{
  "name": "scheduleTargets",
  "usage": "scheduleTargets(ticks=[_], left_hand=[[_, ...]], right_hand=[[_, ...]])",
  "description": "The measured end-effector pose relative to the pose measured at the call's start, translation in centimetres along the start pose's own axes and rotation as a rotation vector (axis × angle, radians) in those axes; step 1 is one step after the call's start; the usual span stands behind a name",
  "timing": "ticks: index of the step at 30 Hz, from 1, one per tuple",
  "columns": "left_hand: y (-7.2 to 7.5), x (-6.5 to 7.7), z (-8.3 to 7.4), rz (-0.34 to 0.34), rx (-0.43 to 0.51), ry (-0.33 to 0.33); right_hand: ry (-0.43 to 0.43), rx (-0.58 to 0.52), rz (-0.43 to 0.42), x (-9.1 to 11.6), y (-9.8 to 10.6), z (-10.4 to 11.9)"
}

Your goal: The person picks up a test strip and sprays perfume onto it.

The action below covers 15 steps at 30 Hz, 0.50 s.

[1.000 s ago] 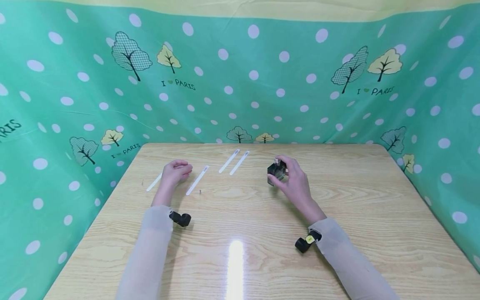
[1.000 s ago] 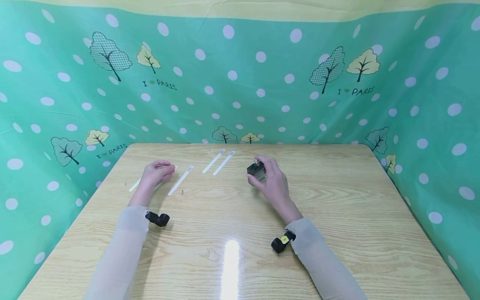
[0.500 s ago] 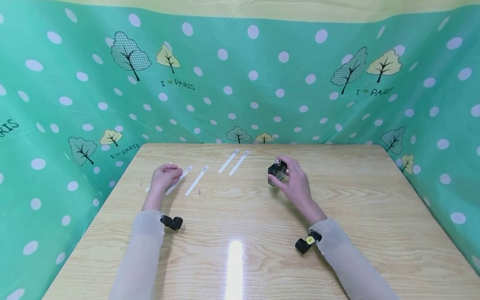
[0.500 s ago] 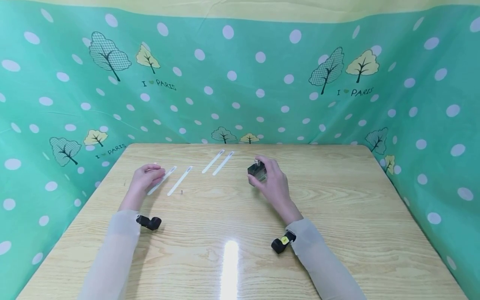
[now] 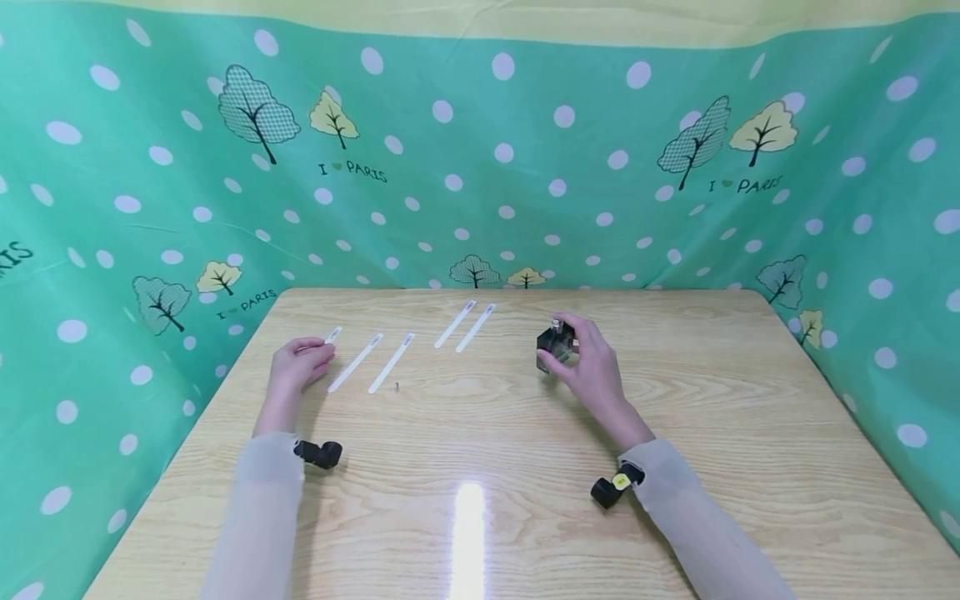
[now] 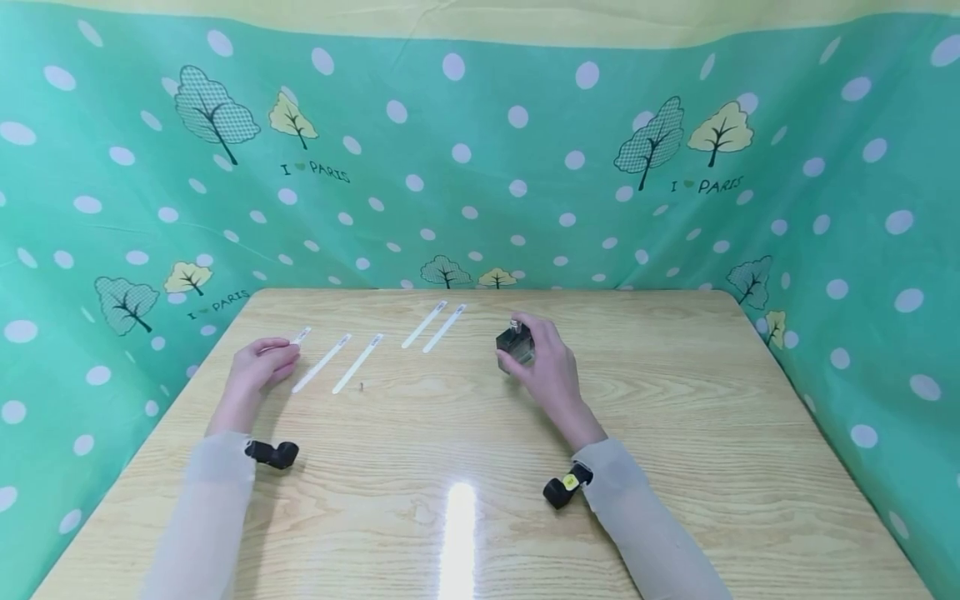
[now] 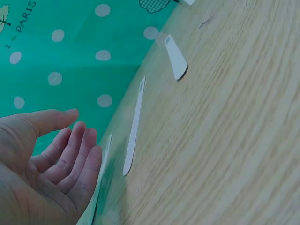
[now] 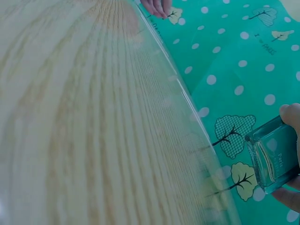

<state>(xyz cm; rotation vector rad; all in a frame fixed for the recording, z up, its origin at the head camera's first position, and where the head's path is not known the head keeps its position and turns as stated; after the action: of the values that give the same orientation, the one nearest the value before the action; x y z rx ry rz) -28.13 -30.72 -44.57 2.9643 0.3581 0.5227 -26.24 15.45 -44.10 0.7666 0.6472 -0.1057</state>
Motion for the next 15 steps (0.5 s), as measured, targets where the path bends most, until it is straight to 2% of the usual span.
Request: scheduleTargets(ticks=[4, 10, 15], left_hand=[[0.8, 0.2, 0.2, -0.012, 0.026, 0.006], [2.8, 0.5, 0.6, -0.029, -0.005, -0.028], [4.2, 0.8, 0.6, -0.071, -0.015, -0.006]], right_hand=[[-0.001, -0.003, -0.001, 0.0, 0.0, -0.1], [-0.014, -0.002, -0.002, 0.0, 0.1, -0.2], [-0.019, -0.007, -0.001, 0.0, 0.2, -0.2]])
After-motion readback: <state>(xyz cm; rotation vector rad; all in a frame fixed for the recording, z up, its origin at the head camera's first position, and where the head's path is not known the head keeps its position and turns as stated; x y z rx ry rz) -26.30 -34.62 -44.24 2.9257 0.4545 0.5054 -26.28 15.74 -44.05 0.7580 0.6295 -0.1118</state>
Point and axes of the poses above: each hand's wrist, its own x-axis away from the middle knuckle, its own y-axis out of the back of the hand, z = x × y, the point moved 2 cm from there along -x, towards the middle knuckle, and after that the axes turned 3 degrees about z, right-handed, at the moved point
